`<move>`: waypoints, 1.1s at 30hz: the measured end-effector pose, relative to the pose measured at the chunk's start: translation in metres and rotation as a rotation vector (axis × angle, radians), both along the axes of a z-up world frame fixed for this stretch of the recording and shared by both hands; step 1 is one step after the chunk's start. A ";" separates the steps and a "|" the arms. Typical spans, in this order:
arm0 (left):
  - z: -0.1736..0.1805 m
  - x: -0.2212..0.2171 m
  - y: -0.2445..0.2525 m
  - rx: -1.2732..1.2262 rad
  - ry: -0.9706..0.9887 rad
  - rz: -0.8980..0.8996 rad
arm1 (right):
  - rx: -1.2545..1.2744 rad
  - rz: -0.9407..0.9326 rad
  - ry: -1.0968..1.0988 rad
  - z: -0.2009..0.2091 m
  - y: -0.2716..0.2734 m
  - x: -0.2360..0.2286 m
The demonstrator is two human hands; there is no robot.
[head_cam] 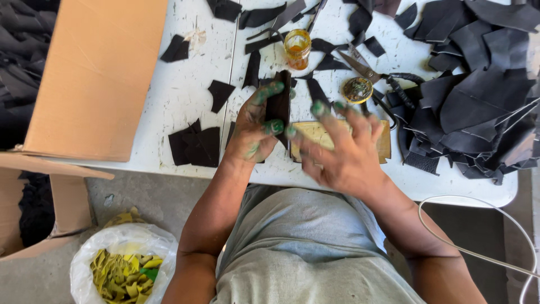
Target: The person applies adhesive to small black leather pieces and presses them onto a rectangular wooden block. They repeatedly pick up pieces, apply glue from a jar, and attach them to the block's surface.
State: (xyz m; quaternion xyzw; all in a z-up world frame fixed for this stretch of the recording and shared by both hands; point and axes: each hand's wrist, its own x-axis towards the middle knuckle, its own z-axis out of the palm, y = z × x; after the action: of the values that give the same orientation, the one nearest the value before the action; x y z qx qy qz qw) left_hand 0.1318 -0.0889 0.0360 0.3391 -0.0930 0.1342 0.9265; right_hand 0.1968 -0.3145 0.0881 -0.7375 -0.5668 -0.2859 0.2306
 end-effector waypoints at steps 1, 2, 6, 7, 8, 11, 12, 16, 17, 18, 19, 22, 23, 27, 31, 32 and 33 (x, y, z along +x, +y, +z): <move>0.000 -0.001 -0.001 0.009 0.009 0.005 | -0.004 -0.049 0.004 0.003 0.002 0.003; 0.000 -0.002 -0.001 0.018 0.018 0.010 | -0.008 -0.099 0.007 0.005 0.004 0.006; -0.004 -0.010 -0.002 -0.034 0.033 -0.035 | -0.006 -0.069 -0.036 0.011 0.010 0.009; -0.005 -0.009 -0.002 -0.027 0.031 -0.032 | -0.024 -0.094 -0.007 0.012 0.011 0.012; -0.006 -0.009 -0.003 -0.021 0.030 -0.029 | -0.041 -0.119 0.022 0.012 0.011 0.012; -0.007 -0.008 -0.004 -0.029 0.007 -0.029 | 0.006 -0.009 0.048 0.012 0.011 0.013; -0.007 -0.009 -0.004 -0.011 0.010 -0.022 | 0.001 -0.025 0.049 0.012 0.011 0.012; -0.006 -0.009 -0.005 0.027 0.009 -0.039 | 0.020 -0.039 0.088 0.015 0.013 0.023; -0.006 -0.012 -0.006 0.029 0.015 -0.046 | 0.036 -0.022 0.116 0.016 0.013 0.023; -0.007 -0.015 -0.006 0.053 0.004 -0.036 | 0.048 -0.040 0.112 0.016 0.013 0.024; -0.008 -0.015 -0.007 0.073 -0.007 -0.035 | 0.058 -0.068 0.108 0.017 0.014 0.030; -0.010 -0.012 -0.006 0.054 -0.002 -0.069 | 0.081 -0.078 0.071 0.021 0.014 0.037; -0.011 -0.014 -0.005 0.034 0.012 -0.085 | 0.088 -0.067 0.062 0.021 0.014 0.037; -0.012 -0.014 -0.006 0.059 0.019 -0.059 | 0.017 -0.089 -0.035 0.020 0.013 0.036; -0.011 -0.015 -0.006 0.055 0.017 -0.035 | 0.018 -0.018 -0.068 0.018 0.010 0.032; -0.011 -0.014 -0.006 0.047 0.014 -0.036 | 0.018 0.014 -0.086 0.017 0.009 0.031; -0.011 -0.013 -0.005 0.044 0.018 -0.036 | 0.026 0.021 -0.038 0.017 0.008 0.030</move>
State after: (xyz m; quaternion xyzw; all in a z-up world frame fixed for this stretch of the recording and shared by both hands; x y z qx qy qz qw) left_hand 0.1192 -0.0940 0.0251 0.3589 -0.0938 0.1125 0.9218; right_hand 0.2268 -0.3067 0.1051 -0.7227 -0.5752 -0.3048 0.2323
